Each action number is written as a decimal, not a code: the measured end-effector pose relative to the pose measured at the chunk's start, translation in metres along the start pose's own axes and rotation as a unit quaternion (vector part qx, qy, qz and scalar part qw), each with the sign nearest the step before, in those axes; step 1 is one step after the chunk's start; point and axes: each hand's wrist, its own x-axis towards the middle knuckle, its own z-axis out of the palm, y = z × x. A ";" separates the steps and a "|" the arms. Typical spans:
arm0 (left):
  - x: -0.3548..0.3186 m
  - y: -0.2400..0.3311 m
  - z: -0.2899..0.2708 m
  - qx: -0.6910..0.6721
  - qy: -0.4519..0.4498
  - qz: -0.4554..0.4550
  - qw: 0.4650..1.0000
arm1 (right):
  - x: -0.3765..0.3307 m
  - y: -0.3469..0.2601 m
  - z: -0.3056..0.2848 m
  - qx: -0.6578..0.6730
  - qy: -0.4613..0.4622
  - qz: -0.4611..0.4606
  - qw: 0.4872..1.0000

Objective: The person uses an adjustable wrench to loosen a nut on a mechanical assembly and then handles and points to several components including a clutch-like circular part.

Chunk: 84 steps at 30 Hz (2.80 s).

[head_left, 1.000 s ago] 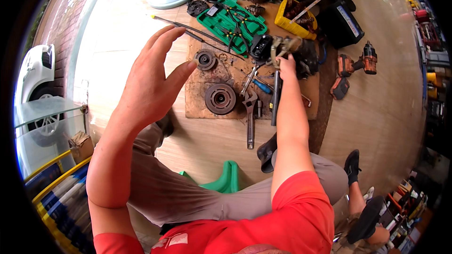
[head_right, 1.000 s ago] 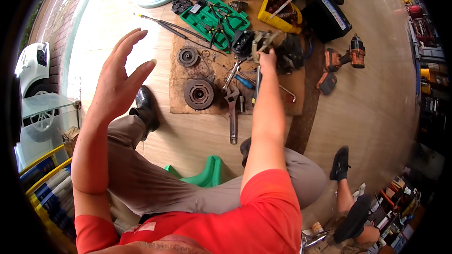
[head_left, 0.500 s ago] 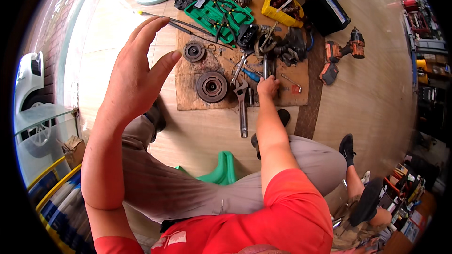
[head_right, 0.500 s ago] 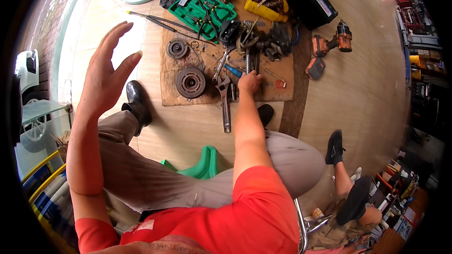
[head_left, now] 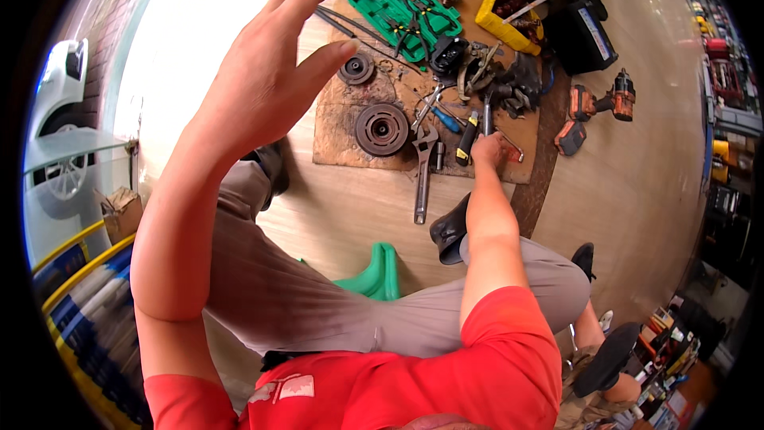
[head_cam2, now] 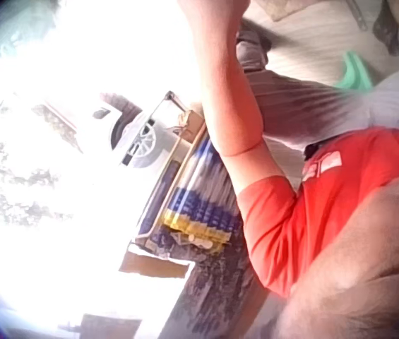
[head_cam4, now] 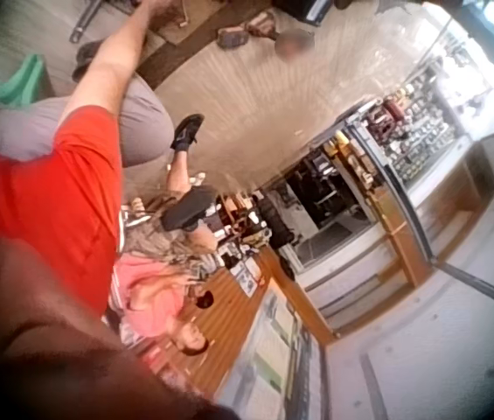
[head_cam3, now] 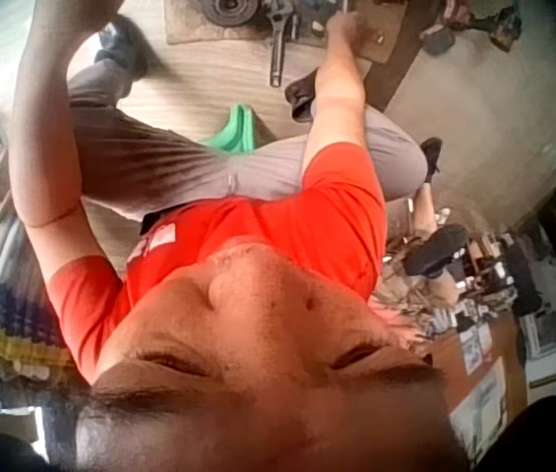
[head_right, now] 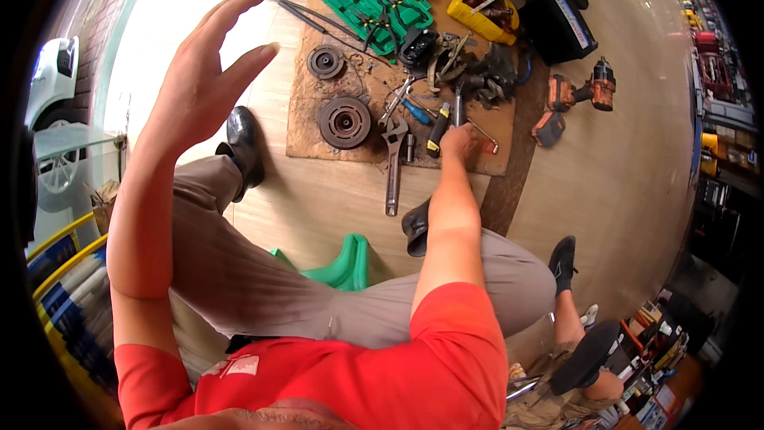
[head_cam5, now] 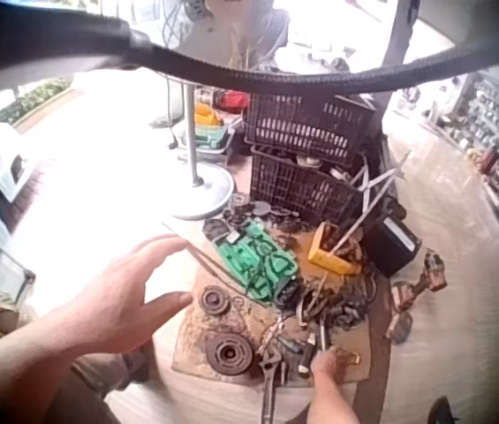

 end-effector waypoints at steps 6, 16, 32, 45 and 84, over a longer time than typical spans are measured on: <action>0.010 0.013 -0.022 -0.064 0.012 -0.016 0.998 | -0.041 -0.104 -0.041 0.153 0.072 -0.202 0.965; -0.011 0.014 -0.052 -0.143 0.099 0.041 0.984 | -0.194 -0.161 -0.105 -0.080 -0.112 -0.495 0.858; -0.021 -0.011 -0.075 -0.058 0.041 -0.077 0.994 | -0.227 -0.177 -0.066 -0.112 -0.085 -0.398 0.906; -0.026 -0.019 -0.074 -0.058 0.050 -0.085 0.993 | -0.231 -0.178 -0.069 -0.097 -0.076 -0.401 0.908; -0.036 -0.011 -0.077 -0.094 0.080 -0.062 0.990 | -0.187 -0.123 -0.132 0.651 -0.467 -0.069 0.595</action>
